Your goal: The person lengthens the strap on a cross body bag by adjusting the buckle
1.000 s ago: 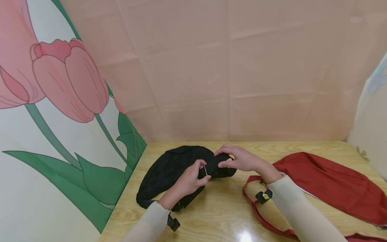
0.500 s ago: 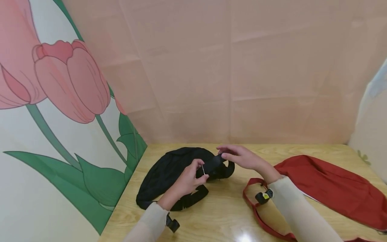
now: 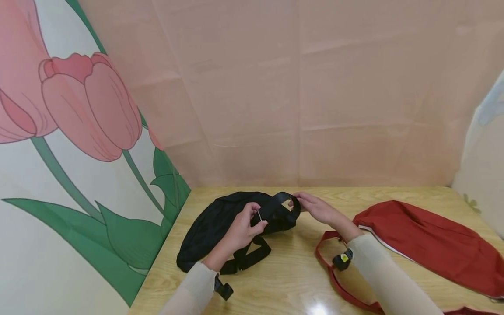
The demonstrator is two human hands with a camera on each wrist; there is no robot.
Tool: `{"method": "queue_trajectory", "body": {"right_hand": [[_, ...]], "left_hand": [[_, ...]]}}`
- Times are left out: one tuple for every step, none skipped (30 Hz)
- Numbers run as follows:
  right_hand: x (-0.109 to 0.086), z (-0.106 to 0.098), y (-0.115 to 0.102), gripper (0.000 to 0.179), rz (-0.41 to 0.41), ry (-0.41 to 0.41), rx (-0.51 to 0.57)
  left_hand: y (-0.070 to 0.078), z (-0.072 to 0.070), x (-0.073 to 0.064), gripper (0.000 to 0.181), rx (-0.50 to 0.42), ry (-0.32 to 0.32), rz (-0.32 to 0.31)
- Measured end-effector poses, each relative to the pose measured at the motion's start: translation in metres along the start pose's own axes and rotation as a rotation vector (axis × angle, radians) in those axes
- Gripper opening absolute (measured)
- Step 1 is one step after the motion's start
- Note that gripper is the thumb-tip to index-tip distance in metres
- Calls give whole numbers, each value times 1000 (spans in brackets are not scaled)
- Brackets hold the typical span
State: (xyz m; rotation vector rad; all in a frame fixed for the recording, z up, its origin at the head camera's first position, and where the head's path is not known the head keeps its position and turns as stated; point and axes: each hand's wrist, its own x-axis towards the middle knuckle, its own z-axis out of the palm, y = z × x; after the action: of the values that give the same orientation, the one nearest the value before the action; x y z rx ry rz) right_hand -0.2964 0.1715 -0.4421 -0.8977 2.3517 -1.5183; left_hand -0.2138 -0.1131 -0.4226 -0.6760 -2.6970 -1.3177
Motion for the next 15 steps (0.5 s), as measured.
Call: {"method": "queue_trajectory", "body": {"right_hand": [[-1,1,2,36,-2,-14,-22],[-2,3,4,35,-9,-34,-52],[-3,4,5,35,-15,-57,-84],[-3,6,6,38,-21,-81,-116],[-4,7,6,41,-36,-103,-157],[-5,9,7,45,-43,-121,-179],[-5,12,7,49,-55,-133,-197],[-5,14,6,52,-68,-140,-208],[-5,16,6,55,-78,-136,-220],[-4,19,6,57,-91,-131,-235],[-3,21,6,58,-104,-121,-250],[-2,24,6,60,-119,-109,-258],[0,26,6,61,-135,-99,-267],[1,28,6,61,-153,-89,-280],[2,29,6,61,-169,-77,-296]], "left_hand": [[0,0,0,41,-1,6,0],[0,0,1,41,1,12,1],[-1,-1,1,41,1,17,4],[-1,-1,1,40,-1,22,6],[-1,-1,1,40,-2,26,10],[-1,-1,1,39,-6,29,13],[-1,-1,1,39,-10,33,16],[0,-1,2,39,-17,37,17],[0,-1,2,39,-25,44,17],[-1,-1,2,39,-31,51,15],[-1,-1,2,39,-34,57,12],[-2,-1,2,39,-36,64,9],[-2,-2,2,39,-36,74,4],[-2,-2,2,39,-38,82,-4],[-3,-2,2,39,-38,90,-9]]}}
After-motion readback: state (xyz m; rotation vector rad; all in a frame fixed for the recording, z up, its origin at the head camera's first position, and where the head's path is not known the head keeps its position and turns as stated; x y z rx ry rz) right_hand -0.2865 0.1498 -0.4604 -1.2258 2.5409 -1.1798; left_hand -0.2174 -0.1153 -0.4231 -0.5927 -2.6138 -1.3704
